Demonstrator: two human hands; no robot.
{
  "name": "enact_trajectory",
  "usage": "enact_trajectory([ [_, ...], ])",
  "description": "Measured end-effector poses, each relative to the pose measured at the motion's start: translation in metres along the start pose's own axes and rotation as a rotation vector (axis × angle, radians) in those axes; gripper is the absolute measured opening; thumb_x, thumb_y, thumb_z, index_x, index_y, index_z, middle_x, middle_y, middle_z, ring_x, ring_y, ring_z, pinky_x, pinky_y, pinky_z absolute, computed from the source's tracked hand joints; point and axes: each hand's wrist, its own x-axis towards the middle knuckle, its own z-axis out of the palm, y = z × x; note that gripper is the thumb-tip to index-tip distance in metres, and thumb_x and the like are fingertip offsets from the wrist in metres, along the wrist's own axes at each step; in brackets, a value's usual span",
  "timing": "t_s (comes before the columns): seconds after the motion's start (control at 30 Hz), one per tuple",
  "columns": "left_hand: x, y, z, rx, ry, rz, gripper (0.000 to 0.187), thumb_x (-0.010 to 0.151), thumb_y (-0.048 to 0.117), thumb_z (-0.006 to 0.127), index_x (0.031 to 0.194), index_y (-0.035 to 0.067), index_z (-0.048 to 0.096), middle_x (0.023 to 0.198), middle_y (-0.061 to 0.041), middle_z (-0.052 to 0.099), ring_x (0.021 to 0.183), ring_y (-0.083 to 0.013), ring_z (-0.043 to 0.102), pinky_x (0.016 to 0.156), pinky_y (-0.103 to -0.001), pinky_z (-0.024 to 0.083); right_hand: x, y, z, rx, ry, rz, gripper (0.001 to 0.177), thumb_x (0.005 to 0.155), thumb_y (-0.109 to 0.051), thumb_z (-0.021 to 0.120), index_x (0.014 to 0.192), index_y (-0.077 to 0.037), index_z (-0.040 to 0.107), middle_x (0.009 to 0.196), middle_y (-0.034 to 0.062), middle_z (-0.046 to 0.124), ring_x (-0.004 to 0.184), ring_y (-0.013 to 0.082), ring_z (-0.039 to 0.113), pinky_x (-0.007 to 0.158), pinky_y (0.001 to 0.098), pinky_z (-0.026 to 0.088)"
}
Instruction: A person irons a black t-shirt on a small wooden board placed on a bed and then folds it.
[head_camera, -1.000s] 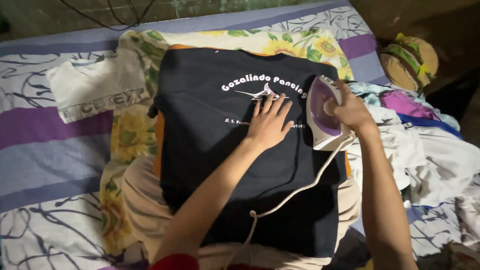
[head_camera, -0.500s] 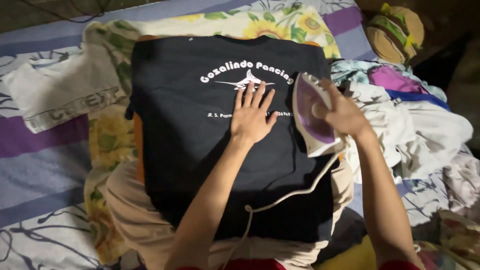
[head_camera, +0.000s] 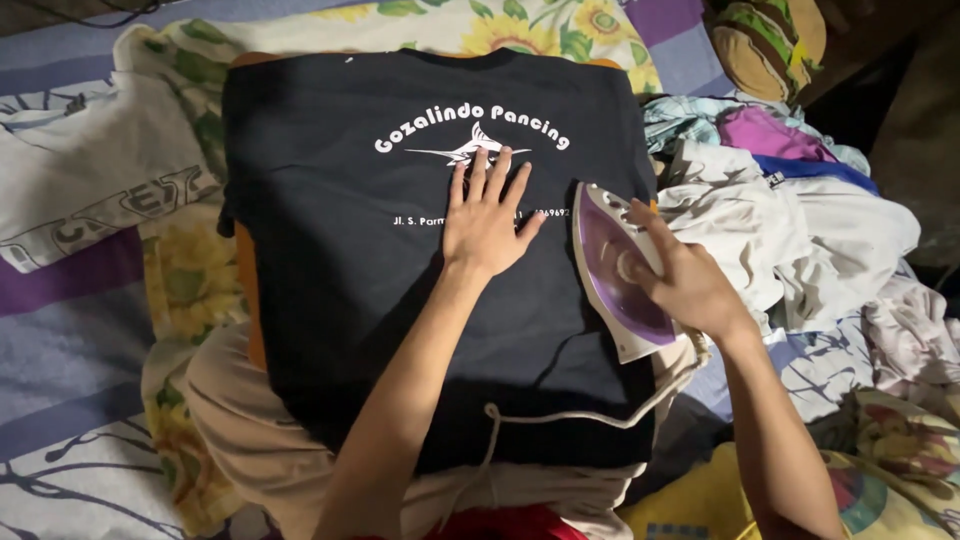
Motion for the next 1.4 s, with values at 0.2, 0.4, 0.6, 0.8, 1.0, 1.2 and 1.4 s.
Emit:
enact_trajectory([
  [0.2, 0.0, -0.001, -0.001, -0.004, 0.006, 0.014, 0.074, 0.1, 0.064, 0.04, 0.162, 0.024, 0.033, 0.172, -0.009, 0.02, 0.159, -0.0345, 0.011, 0.128, -0.057, 0.004, 0.026, -0.018, -0.014, -0.062, 0.032, 0.019, 0.074, 0.089, -0.028, 0.064, 0.159, -0.034, 0.039, 0.131, 0.0275, 0.065, 0.123, 0.0518, 0.058, 0.11, 0.0614, 0.044],
  [0.4, 0.001, -0.001, -0.001, 0.002, 0.004, 0.008, 0.074, 0.1, 0.064, 0.04, 0.162, 0.024, 0.033, 0.172, -0.009, 0.019, 0.159, -0.0339, 0.011, 0.128, -0.057, 0.004, 0.088, -0.005, -0.016, -0.09, 0.11, 0.004, 0.069, 0.093, -0.038, 0.063, 0.159, -0.038, 0.041, 0.129, 0.0269, 0.066, 0.123, 0.049, 0.059, 0.109, 0.0594, 0.044],
  [0.6, 0.005, -0.004, 0.017, 0.048, 0.11, 0.034, 0.073, 0.1, 0.064, 0.04, 0.161, 0.023, 0.036, 0.171, -0.009, 0.022, 0.158, -0.0345, 0.014, 0.127, -0.057, 0.008, 0.111, -0.035, -0.038, 0.089, 0.085, 0.042, 0.071, 0.098, -0.01, 0.054, 0.163, -0.023, 0.029, 0.119, 0.0304, 0.066, 0.089, 0.0392, 0.068, 0.073, 0.0461, 0.059],
  [0.8, 0.006, -0.006, 0.023, 0.092, 0.217, 0.061, 0.073, 0.1, 0.063, 0.038, 0.159, 0.021, 0.039, 0.169, -0.008, 0.025, 0.156, -0.0355, 0.018, 0.126, -0.057, 0.011, 0.129, -0.034, -0.042, 0.162, 0.124, 0.087, 0.072, 0.097, -0.009, 0.05, 0.165, -0.011, 0.024, 0.136, 0.0283, 0.059, 0.076, 0.0315, 0.062, 0.068, 0.0499, 0.054],
  [1.0, 0.003, -0.002, 0.007, 0.055, 0.11, 0.024, 0.073, 0.099, 0.065, 0.039, 0.16, 0.024, 0.035, 0.171, -0.007, 0.023, 0.158, -0.0333, 0.015, 0.127, -0.056, 0.009, 0.112, -0.045, -0.042, 0.216, 0.089, 0.084, 0.071, 0.096, -0.01, 0.05, 0.163, -0.013, 0.024, 0.156, 0.0223, 0.043, 0.114, 0.0429, 0.063, 0.095, 0.0532, 0.055],
  [1.2, 0.002, 0.0, -0.003, 0.017, -0.009, -0.005, 0.073, 0.1, 0.066, 0.036, 0.161, 0.026, 0.032, 0.172, -0.007, 0.019, 0.16, -0.0316, 0.01, 0.128, -0.056, 0.004, 0.072, -0.055, -0.033, 0.118, 0.04, 0.082, 0.071, 0.096, -0.022, 0.052, 0.163, -0.018, 0.027, 0.147, 0.0277, 0.05, 0.122, 0.047, 0.058, 0.103, 0.057, 0.048],
  [1.4, 0.001, 0.001, -0.006, 0.011, -0.038, -0.006, 0.068, 0.104, 0.061, 0.032, 0.162, 0.026, 0.03, 0.172, -0.007, 0.018, 0.16, -0.0316, 0.009, 0.128, -0.056, 0.003, 0.034, -0.06, -0.022, 0.014, -0.009, 0.102, 0.072, 0.095, -0.034, 0.055, 0.163, -0.023, 0.031, 0.138, 0.0341, 0.057, 0.13, 0.0512, 0.053, 0.112, 0.0608, 0.04],
])
